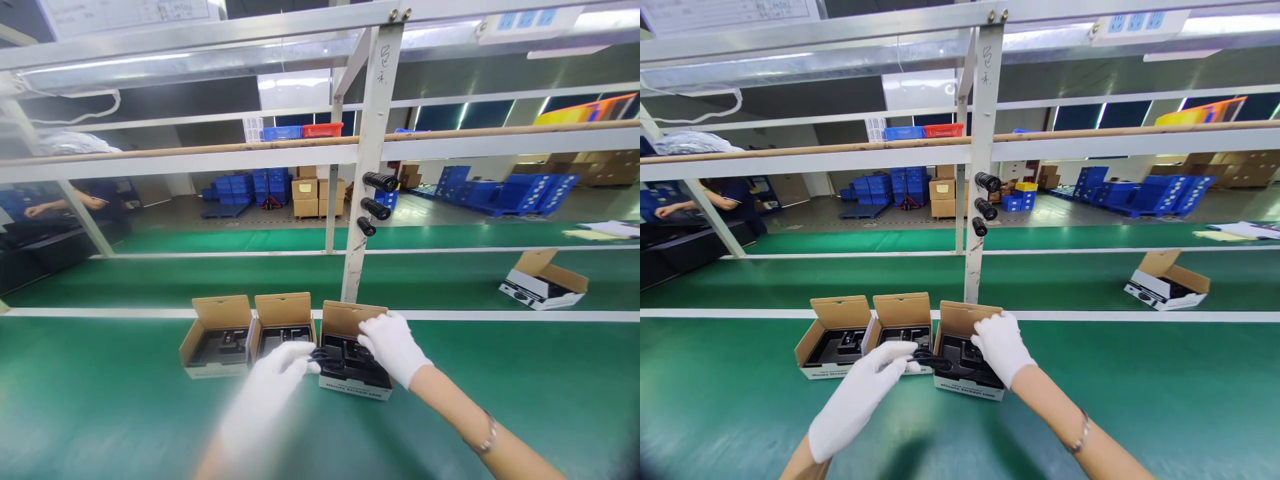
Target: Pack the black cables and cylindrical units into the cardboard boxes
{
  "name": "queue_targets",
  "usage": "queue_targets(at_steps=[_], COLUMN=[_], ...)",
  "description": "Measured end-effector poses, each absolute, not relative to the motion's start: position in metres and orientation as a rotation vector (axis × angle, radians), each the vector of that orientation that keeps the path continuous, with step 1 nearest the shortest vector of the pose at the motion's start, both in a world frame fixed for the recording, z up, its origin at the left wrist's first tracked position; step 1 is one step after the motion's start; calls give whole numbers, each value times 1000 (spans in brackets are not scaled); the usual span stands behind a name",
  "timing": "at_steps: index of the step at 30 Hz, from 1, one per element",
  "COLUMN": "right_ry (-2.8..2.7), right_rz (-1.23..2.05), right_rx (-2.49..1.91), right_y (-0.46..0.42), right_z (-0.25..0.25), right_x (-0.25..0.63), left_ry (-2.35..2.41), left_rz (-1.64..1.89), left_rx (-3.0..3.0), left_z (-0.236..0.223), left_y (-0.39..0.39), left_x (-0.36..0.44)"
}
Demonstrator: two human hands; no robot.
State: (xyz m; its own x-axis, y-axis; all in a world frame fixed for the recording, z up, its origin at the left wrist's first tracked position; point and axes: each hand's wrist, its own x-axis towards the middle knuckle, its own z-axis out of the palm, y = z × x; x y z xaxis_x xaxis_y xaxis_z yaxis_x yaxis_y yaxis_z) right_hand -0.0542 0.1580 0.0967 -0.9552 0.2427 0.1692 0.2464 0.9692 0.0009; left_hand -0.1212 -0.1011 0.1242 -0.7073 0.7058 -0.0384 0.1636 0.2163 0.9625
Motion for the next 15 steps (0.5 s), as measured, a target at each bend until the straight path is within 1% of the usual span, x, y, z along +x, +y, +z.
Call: queue_targets(at_steps=[1,3,5,6,8,10,11,12,14,15], right_ry=[-2909,-2849,-2834,-2831,-2789,-2709,-2683,-2667,-2654,-2654], right_rz=[51,368,660,735,751,753,799,878,1079,1160], right_rx=[-299,-114,-4,-39,-253,-459,-506,-516,-458,-419], right_y=[150,134,120,115,111,113,116,118,124,127], right_z=[109,132,147,152,155,154,152,150,146,143], right_x=[-48,-37,-31,-30,-30,-30,-30,-30,-28,-27], left_ry=[2029,2051,2155,2271,2610,2856,2826,2692,2238,2027], left_rz=[1484,1444,1444,1438,1381,1340,1381,1452,1549,1529], left_rx=[840,955,1199,1352,1602,1643,1592,1514,1366,1327], left_z=[129,136,136,134,123,109,103,98,93,94], left_y=[-97,-85,-72,-65,-50,-35,-28,-21,-8,-3], left_x=[-122,-121,-122,-122,-125,-126,-125,-123,-118,-115])
